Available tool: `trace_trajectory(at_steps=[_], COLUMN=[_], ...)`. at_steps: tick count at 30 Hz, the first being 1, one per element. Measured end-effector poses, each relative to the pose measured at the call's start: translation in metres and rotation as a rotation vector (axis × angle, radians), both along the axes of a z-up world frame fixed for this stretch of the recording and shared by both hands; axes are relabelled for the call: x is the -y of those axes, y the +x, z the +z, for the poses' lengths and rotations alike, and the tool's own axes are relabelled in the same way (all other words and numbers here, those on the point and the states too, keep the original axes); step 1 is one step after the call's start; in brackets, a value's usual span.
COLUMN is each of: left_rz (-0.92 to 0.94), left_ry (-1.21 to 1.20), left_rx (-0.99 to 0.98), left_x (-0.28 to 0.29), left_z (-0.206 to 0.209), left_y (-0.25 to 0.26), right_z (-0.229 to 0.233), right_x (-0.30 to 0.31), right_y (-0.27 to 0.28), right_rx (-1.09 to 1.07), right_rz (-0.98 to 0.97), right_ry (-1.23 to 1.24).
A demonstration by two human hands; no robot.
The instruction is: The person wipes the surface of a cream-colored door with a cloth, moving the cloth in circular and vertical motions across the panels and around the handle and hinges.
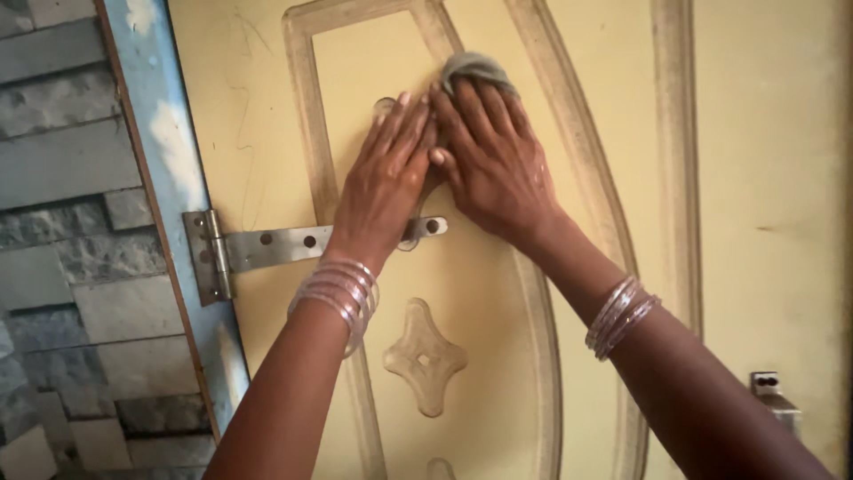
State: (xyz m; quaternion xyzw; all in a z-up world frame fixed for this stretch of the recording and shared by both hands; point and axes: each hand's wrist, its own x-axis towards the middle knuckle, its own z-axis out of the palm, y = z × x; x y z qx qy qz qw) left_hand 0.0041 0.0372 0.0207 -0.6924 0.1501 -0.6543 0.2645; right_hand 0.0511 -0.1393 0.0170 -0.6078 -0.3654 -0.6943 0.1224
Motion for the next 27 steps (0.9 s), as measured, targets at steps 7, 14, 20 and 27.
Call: trace_trajectory(at_steps=[7,14,20,27], left_rz=[0.165,0.003,0.246,0.04], left_ry=[0.069,0.021,-0.11,-0.294], left_rx=[0.182,0.155,0.194,0.112], left_x=[-0.033,-0.063,-0.11,-0.153], left_z=[0.042,0.058,0.068,0.033], left_y=[0.011,0.002,-0.005,-0.025], right_z=[0.035,0.061,0.092,0.088], right_x=[-0.033,-0.066,-0.135,-0.199], right_y=[0.005,0.009,0.003,-0.02], right_rx=[0.086,0.099,0.078,0.041], right_rz=[0.002,-0.037,-0.048,0.064], right_ry=[0.032,0.043,-0.03,-0.048])
